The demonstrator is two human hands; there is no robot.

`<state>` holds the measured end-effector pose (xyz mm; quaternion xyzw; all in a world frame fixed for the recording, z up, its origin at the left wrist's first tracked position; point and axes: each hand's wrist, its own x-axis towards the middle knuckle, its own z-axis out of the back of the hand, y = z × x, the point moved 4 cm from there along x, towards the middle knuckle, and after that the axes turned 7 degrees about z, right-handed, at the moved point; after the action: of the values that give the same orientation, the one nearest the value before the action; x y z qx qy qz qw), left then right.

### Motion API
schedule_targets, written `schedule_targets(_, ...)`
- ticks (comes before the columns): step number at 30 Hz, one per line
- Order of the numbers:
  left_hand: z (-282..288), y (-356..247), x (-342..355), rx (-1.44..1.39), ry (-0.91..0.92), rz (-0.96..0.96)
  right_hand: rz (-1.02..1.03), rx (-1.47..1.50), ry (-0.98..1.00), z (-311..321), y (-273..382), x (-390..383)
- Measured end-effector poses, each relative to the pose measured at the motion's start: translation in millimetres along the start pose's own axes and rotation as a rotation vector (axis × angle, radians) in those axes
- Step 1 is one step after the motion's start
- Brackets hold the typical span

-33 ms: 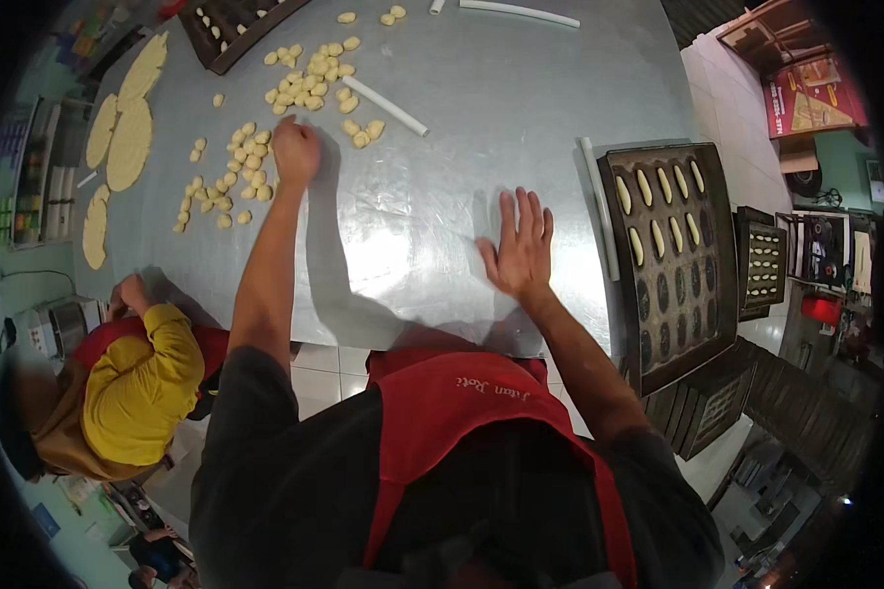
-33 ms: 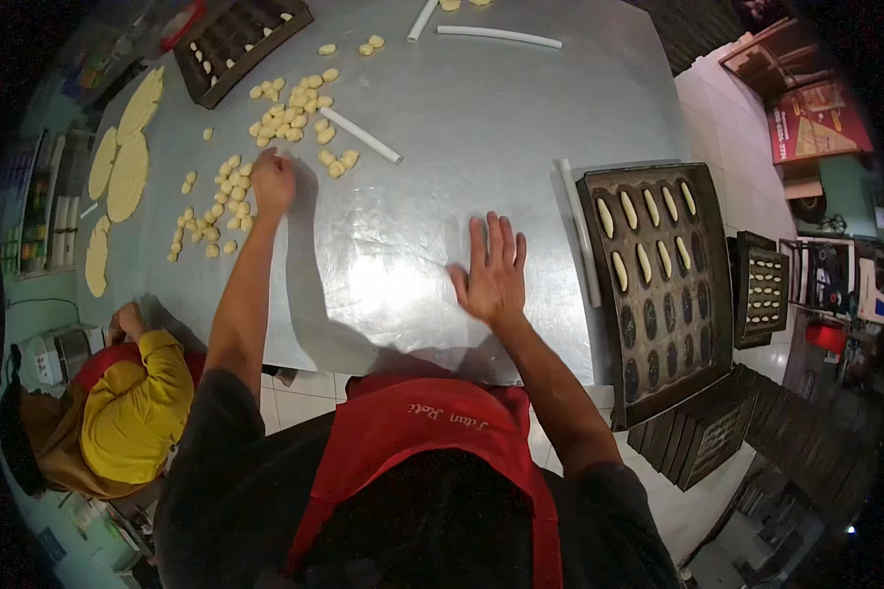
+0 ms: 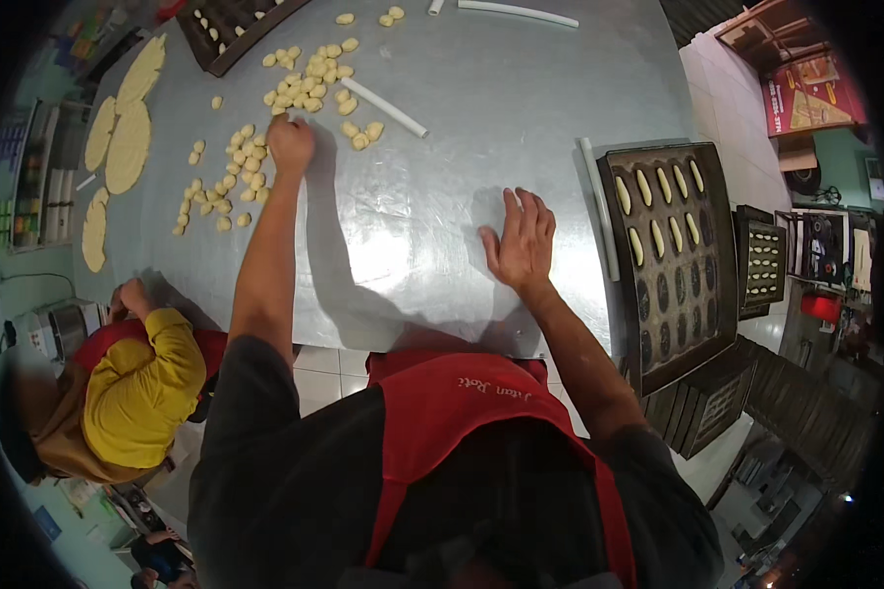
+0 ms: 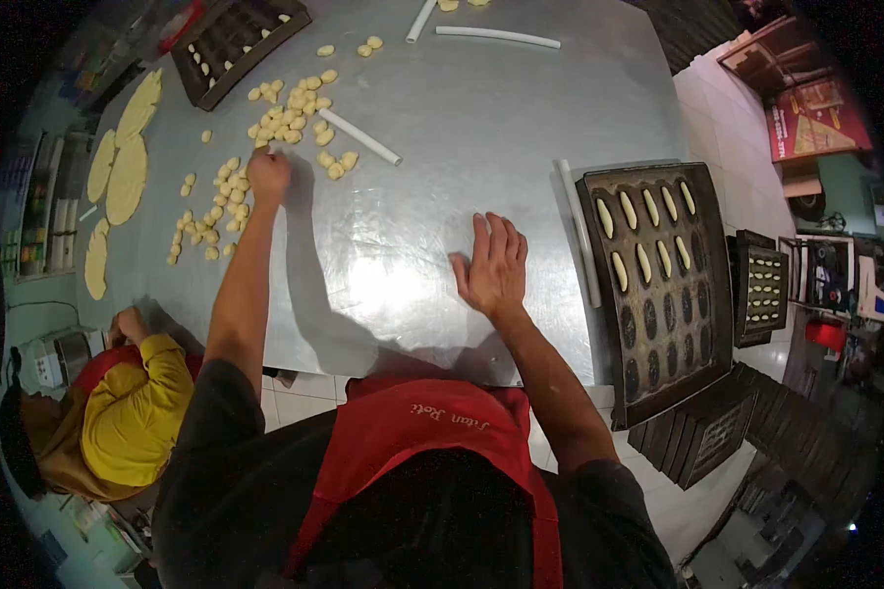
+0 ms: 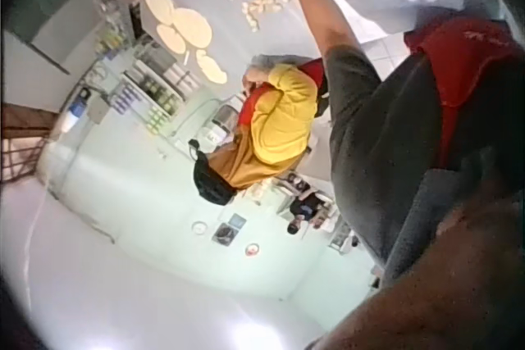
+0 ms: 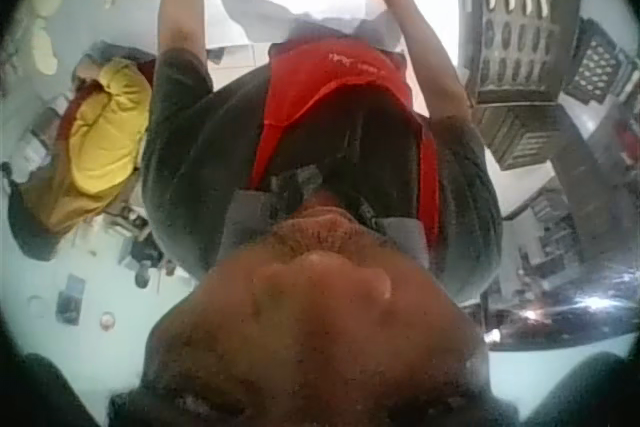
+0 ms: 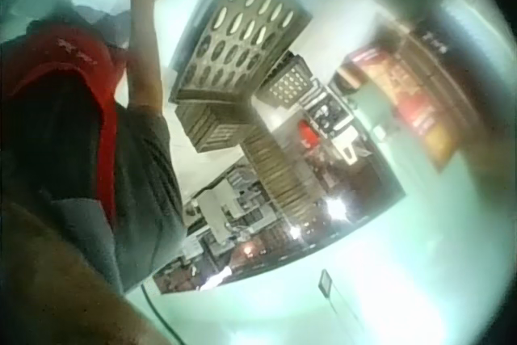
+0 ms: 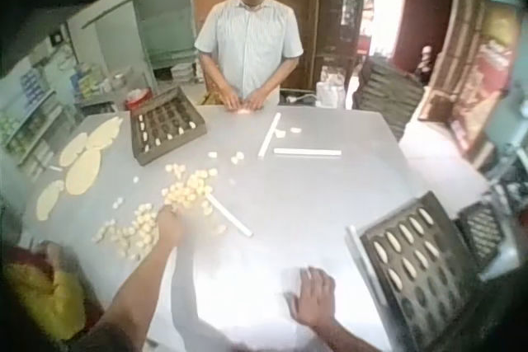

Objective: Rolling small pieces of dough into cylindrical shapes and arranging them on a baking tray.

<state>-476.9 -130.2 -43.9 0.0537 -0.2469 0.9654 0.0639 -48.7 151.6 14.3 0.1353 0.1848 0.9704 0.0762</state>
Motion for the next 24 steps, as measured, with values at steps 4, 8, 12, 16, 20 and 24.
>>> schedule_targets(4, 9.6, 65.5, 83.5, -0.139, -0.059, 0.588, 0.014, 0.075, 0.083, -12.6, 13.1, -20.6)
schedule_targets(8, -34.5, 6.2, 62.6, 0.071, -0.229, 0.155, -0.043, 0.377, 0.043, 32.8, 1.2, -80.9)
schedule_targets(12, 18.2, 41.5, 71.1, 0.192, -0.338, -0.352, 0.030, 0.208, 0.065, 45.6, -31.0, -101.1)
schedule_targets(16, 2.5, -26.6, -23.3, -0.270, -0.198, -0.186, -0.100, 0.282, -0.231, 86.5, -78.5, -102.2)
schedule_targets(20, 23.7, 13.0, -163.9, -0.433, -0.073, -0.196, -0.491, 0.553, -0.483, 187.9, -174.4, -78.4)
schedule_targets(24, 17.6, -54.1, -287.2, -0.860, 0.371, 0.207, -0.420, 0.542, -1.155, 265.4, -295.7, -102.4)
